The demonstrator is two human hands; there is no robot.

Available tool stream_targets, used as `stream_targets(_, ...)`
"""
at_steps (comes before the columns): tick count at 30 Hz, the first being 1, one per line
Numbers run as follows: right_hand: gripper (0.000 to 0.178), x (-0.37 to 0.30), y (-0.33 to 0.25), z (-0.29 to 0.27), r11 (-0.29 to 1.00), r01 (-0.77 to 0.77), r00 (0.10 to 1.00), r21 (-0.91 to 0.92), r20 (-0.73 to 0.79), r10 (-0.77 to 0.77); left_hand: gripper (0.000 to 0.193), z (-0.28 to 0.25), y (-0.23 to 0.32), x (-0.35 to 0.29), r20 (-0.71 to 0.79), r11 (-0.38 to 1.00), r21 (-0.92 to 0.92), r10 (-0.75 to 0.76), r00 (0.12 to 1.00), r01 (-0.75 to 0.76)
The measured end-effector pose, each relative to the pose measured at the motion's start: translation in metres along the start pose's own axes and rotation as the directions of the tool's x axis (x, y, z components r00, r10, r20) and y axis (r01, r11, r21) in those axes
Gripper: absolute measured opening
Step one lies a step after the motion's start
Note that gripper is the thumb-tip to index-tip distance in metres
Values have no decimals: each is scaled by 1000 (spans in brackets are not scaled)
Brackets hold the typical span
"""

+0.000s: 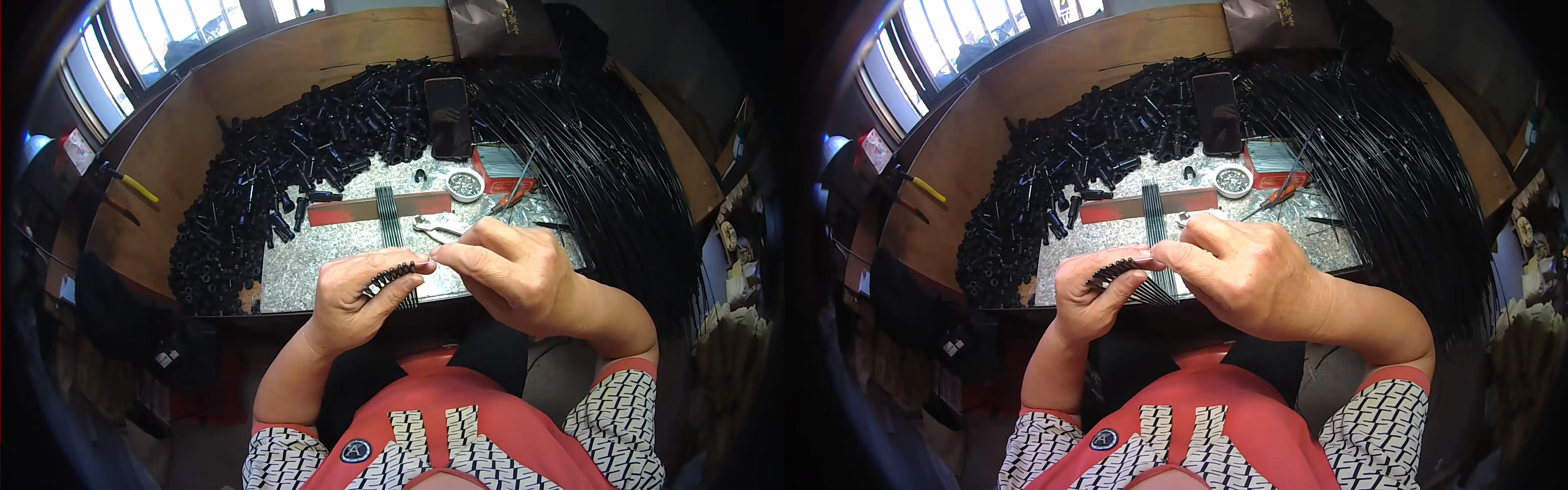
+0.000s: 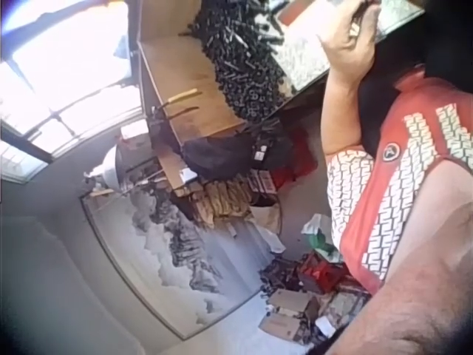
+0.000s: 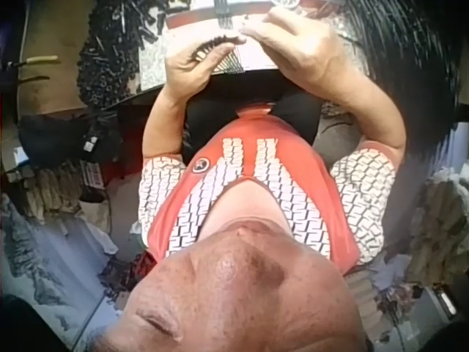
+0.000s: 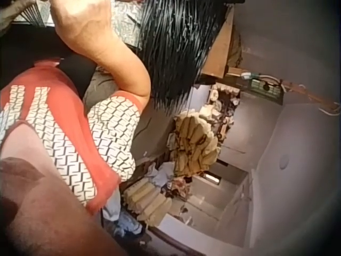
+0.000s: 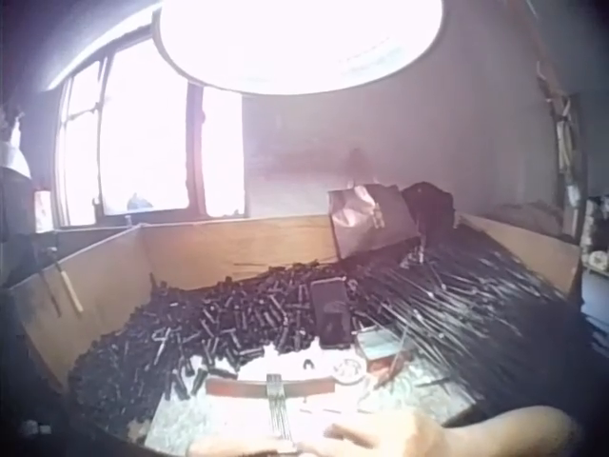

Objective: The worker is assembling black flexible components into a bundle using a jig and pliers.

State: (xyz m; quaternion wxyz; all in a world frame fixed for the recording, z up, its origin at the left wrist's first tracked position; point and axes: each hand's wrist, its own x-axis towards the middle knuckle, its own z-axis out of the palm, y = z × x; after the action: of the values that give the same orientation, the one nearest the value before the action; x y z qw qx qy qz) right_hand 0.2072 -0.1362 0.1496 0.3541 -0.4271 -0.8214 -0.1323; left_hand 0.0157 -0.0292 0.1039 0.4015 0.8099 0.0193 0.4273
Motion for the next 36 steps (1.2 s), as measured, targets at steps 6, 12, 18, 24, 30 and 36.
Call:
stream_targets(6, 37, 1, 0, -5, 1000, 0, 999, -26, 39, 1, 16, 1, -2, 1, -8, 1000, 9, 5, 1000, -5)
stream_targets(12, 35, 2, -1, -6, 999, 21, 998, -36, 53, -19, 17, 1, 1, 5, 11, 996, 78, 53, 999, -53)
stream_targets(18, 26, 4, -3, -10, 997, -37, 999, -61, 4, 37, 17, -2, -6, 8, 68, 989, 107, 97, 993, -104)
stream_targets(24, 27, 8, 1, -24, 996, 82, 984, -22, 160, -77, 19, -3, -10, 7, 117, 971, 171, 148, 982, -167)
stream_targets(30, 23, 7, -5, -19, 999, -49, 997, 14, 64, 48, 27, -3, -12, 7, 130, 958, 217, 161, 978, -186)
stream_targets(36, 22, 11, -1, -25, 999, 38, 991, -15, 129, -35, 32, -4, -13, 8, 142, 936, 247, 220, 965, -250)
